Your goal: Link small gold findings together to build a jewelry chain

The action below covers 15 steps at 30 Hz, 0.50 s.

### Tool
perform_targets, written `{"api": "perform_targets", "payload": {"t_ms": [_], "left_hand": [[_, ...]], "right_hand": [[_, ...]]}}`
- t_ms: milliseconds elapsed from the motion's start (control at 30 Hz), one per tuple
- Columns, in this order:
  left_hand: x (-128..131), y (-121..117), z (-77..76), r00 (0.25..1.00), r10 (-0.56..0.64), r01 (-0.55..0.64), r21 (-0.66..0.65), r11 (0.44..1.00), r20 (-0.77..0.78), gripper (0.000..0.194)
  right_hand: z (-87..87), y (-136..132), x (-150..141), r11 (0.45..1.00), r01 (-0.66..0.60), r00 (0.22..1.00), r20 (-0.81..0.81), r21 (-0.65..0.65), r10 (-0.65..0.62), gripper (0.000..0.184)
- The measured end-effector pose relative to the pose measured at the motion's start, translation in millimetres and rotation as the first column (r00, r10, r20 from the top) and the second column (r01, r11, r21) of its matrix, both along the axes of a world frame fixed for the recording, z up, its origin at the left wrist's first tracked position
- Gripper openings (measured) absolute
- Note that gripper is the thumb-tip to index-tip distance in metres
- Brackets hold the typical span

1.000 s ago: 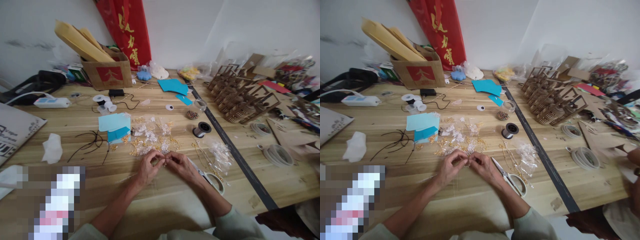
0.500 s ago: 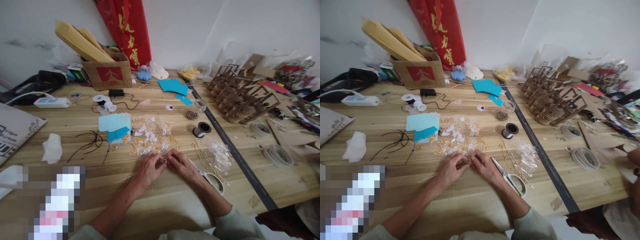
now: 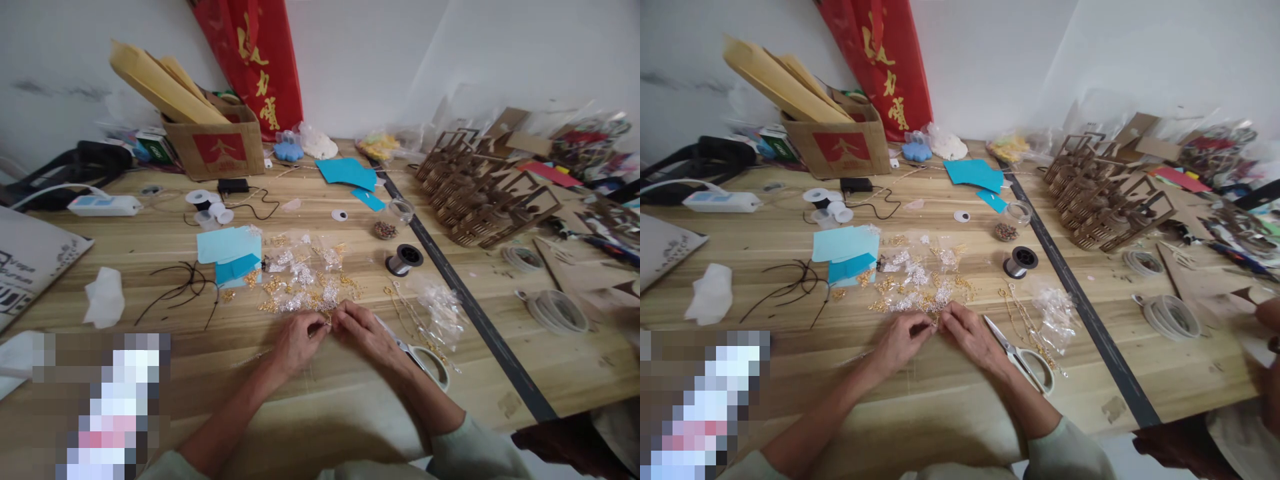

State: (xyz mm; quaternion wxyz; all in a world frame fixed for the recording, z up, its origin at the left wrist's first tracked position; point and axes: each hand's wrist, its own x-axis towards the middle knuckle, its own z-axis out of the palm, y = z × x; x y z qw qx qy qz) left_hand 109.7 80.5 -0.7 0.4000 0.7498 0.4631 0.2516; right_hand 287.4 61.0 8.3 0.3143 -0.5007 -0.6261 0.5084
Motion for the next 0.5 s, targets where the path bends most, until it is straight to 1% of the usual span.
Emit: {"api": "perform_targets", "payload": {"t_ms": [133,300,400,500], "left_hand": [[-3.0,3.4,-1.9,0.989,-0.016,0.037,-0.149,0.988,0.144,0.015],[-6.0,7.2,-1.3,0.965,-0.035,0.101,-0.247,0.964,0.259,0.018],[-7.3,8.3,-0.5,0.952,-0.04,0.129,-0.28,0.951,0.302,0.028],[-7.7,9.1,-1.6,0.945,-0.026,0.132,-0.306,0.943,0.325,0.038]], "right_hand": [[2.8,-0.5,-0.7,1.0,0.003,1.0,-0.01,-0.004,-0.003,0.034],[4.5,-1.6,-1.0,1.0,0.0,1.0,-0.025,-0.016,-0.001,0.033],[4.6,-1.8,-0.6,1.0,-0.011,1.0,-0.019,0.012,0.012,0.032],[6.3,-2.3,-0.7,0.999,-0.026,1.0,0.009,0.023,0.026,0.032]]}}
